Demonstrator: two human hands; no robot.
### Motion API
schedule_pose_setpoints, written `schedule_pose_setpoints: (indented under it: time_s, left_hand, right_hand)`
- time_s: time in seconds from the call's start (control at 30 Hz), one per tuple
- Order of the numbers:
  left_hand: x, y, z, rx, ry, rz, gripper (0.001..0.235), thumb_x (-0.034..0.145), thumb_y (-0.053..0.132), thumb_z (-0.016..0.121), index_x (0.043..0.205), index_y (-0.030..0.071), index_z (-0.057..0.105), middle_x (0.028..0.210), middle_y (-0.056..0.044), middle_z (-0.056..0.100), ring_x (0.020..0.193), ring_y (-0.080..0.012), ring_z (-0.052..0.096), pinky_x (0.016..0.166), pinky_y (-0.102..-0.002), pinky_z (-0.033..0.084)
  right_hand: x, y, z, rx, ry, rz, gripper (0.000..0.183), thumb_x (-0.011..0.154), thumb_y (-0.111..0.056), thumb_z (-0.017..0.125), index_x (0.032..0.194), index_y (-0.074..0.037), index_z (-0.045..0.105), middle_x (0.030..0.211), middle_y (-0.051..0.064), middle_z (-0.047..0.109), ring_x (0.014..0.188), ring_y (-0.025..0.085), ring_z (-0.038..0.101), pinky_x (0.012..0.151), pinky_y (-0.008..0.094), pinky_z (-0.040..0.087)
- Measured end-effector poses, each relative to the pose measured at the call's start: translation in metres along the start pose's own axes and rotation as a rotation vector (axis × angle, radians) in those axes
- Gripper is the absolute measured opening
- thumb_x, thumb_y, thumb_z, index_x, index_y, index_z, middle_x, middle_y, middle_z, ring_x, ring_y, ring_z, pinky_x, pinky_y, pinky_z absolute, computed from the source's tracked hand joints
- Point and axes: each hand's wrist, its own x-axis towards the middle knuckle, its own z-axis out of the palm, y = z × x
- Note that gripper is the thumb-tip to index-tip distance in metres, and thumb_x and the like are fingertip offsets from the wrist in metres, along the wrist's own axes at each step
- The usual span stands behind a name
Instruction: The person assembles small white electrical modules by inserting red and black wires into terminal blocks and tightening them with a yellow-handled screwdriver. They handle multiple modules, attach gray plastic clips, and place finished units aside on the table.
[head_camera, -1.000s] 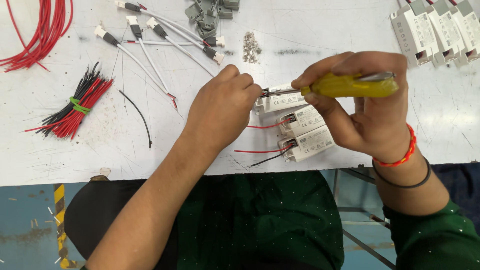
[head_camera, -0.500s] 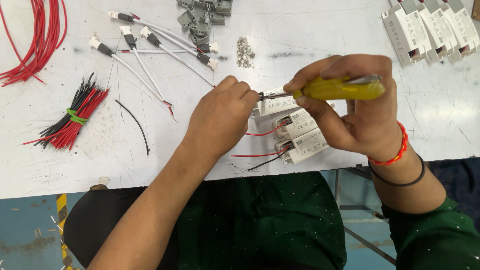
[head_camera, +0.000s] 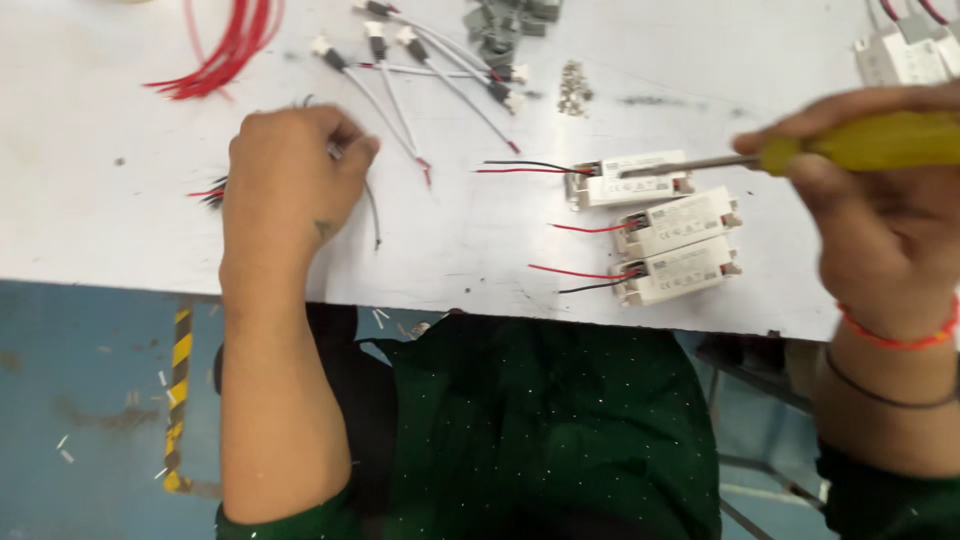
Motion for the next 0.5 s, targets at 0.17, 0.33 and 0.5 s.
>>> schedule_pose_setpoints:
  time_s: [0.17,0.33,0.5]
  left_hand:
    - [0.009,-0.026,0.031,0.253,-0.033,-0.148,0.042,0.079,0.042,0.086,0.088,0.002,0.076,0.086,-0.023,0.073,0.080,-0.0399,0.071,0.073,-0.046,0.056]
    - [0.009,-0.031,0.063,0.297,-0.043,-0.027,0.023,0.089,0.024,0.073,0.092,0.002,0.076,0.093,-0.022,0.073,0.087,-0.0416,0.070,0.073,-0.050,0.055]
    - [-0.014,-0.009,0.063,0.365,0.147,0.361,0.021,0.087,0.020,0.072,0.090,-0.001,0.070,0.094,-0.016,0.072,0.090,-0.0382,0.069,0.074,-0.046,0.054]
  right_hand:
    - [-0.017,-0.005,-0.006,0.013,-0.003,0.042,0.044,0.110,0.023,0.045,0.142,0.000,0.027,0.116,0.030,0.059,0.107,0.040,0.070,0.102,0.048,0.060]
    - [-0.029,-0.003,-0.008,0.110,0.044,0.020,0.045,0.106,0.024,0.045,0.134,-0.002,0.022,0.117,0.032,0.058,0.107,0.040,0.069,0.101,0.049,0.063]
    - [-0.031,-0.011,-0.019,0.080,0.087,-0.005,0.049,0.100,0.027,0.048,0.129,-0.003,0.021,0.115,0.033,0.057,0.105,0.040,0.068,0.099,0.050,0.064]
